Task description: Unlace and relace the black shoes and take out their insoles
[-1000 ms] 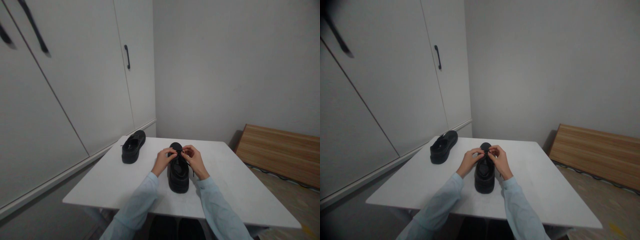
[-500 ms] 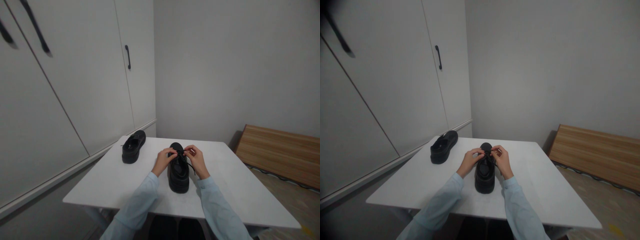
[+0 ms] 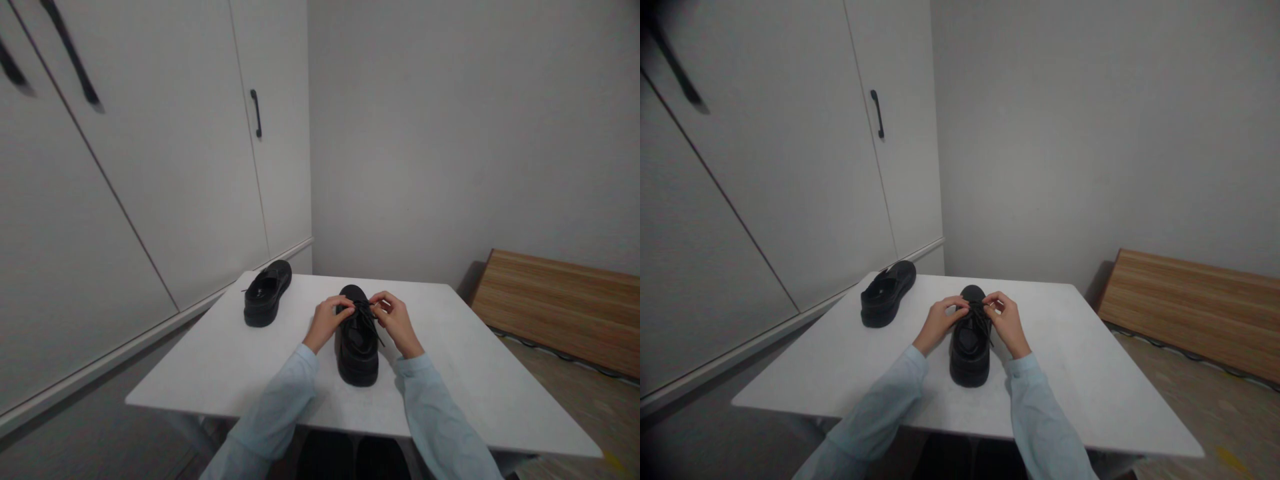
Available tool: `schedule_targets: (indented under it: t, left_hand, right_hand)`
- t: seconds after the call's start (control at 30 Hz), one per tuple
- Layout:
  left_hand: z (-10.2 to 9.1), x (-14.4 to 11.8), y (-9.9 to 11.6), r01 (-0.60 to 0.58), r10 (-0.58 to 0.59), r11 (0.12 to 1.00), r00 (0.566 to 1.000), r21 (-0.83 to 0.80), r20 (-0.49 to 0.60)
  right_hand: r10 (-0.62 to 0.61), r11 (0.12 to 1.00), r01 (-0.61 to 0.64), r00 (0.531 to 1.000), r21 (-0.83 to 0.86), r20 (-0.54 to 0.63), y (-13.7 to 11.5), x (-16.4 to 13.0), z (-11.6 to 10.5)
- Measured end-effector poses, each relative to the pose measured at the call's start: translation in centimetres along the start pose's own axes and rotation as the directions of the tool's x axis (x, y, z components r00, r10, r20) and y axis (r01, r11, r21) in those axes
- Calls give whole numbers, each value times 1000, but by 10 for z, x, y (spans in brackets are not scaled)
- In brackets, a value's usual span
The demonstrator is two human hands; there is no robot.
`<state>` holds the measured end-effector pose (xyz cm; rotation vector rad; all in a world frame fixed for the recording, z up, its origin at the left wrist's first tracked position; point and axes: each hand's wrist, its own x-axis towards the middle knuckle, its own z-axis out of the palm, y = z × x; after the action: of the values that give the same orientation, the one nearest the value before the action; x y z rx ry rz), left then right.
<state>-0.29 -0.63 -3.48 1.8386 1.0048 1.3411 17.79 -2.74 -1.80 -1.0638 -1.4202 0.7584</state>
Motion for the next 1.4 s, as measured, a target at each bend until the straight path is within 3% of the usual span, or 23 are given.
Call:
schedule_targets:
  t: [0.57, 0.83, 1.1, 1.4]
  left_hand:
    - [-1, -1, 0, -3, 3, 1000, 1000, 6, 4]
    - [0, 0, -2, 2, -2, 1000, 1000, 3, 2]
    - [-1, 0, -3, -20, 20, 1000, 1000, 13, 5]
    - [-1, -1, -3, -21, 21, 1000, 1000, 10, 8]
  right_hand:
    - [60, 998, -55, 988, -41, 143, 9, 4, -11]
    - [-9, 994, 24, 989, -103, 148, 15, 4, -12]
    - [-47, 968, 70, 994, -240, 103, 18, 3, -13]
    - [-57, 913, 32, 997, -406, -50, 22, 3, -16]
